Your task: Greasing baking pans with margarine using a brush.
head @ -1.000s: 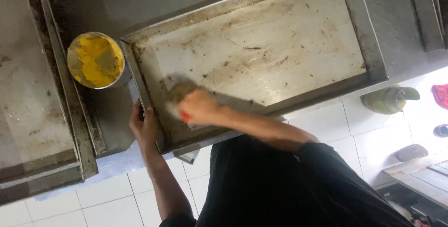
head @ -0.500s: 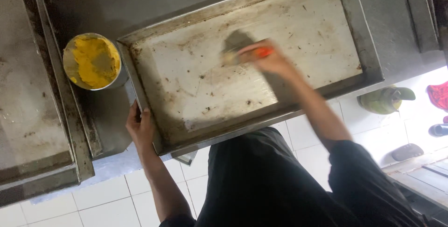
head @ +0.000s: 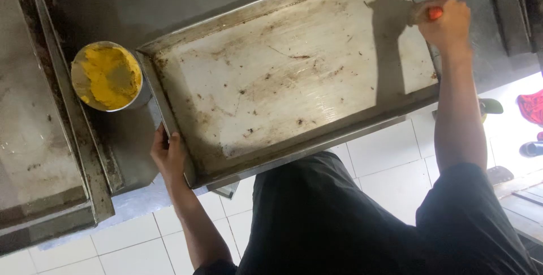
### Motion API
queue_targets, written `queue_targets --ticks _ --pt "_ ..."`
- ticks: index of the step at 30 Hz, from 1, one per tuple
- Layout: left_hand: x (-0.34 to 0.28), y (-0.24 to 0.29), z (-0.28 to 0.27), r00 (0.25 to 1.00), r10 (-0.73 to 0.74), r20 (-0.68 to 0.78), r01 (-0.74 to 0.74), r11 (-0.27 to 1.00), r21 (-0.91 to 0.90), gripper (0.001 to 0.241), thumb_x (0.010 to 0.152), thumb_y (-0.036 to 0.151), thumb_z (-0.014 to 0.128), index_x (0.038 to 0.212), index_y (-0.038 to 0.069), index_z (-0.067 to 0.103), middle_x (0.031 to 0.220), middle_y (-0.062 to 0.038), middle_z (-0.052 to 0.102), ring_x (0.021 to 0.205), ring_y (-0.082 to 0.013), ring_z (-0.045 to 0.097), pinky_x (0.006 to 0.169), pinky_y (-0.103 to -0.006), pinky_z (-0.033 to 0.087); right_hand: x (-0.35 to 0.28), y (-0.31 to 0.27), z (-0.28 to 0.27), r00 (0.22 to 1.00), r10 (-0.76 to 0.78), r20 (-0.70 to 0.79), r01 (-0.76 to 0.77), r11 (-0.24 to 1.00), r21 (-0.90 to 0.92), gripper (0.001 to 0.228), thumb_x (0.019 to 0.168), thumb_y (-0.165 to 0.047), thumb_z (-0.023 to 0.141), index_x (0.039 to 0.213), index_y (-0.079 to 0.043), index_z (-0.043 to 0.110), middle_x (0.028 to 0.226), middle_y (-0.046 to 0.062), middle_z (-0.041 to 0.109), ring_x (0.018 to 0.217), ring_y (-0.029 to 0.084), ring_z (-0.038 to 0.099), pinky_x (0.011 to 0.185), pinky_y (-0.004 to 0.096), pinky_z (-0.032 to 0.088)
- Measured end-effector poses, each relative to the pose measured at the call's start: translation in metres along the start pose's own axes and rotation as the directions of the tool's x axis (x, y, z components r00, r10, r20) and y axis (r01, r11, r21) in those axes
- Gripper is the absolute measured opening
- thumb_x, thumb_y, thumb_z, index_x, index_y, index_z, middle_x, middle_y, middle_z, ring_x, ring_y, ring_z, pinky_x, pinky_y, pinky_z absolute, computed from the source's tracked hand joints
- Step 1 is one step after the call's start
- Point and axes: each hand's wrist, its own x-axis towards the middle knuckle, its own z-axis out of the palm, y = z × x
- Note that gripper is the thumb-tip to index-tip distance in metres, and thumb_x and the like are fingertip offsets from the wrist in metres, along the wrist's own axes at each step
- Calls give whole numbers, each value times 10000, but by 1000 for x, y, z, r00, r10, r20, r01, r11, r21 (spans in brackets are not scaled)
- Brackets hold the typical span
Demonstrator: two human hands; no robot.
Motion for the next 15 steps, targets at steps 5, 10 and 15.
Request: queue_targets --ticks 5,10,15 --pt "2 -1 0 998 57 16 -57 998 11 458 1004 58 576 1453 -31 573 1233 -50 678 1053 -117 605 896 -266 465 16 -31 36 980 61 191 -2 957 -291 79 842 -178 717 827 -187 794 771 106 723 712 308 708 648 414 578" --pt "2 -6 -1 998 -27 -53 32 995 93 460 1001 74 595 1447 -37 584 1153 -38 675 965 -104 586 818 -262 470 47 -148 48 917 150 370 14 914 -406 213 771 -295 834 796 -91 779 806 161 742 773 322 731 639 436 573" --pt "2 -2 2 994 106 32 -104 993 -51 440 1025 74 581 1448 -46 568 1276 -60 682 1105 -117 620 945 -251 475 61 -290 79 900 36 435 -22 999 -37 140 743 -182 811 853 -97 803 844 192 743 826 356 730 708 473 579"
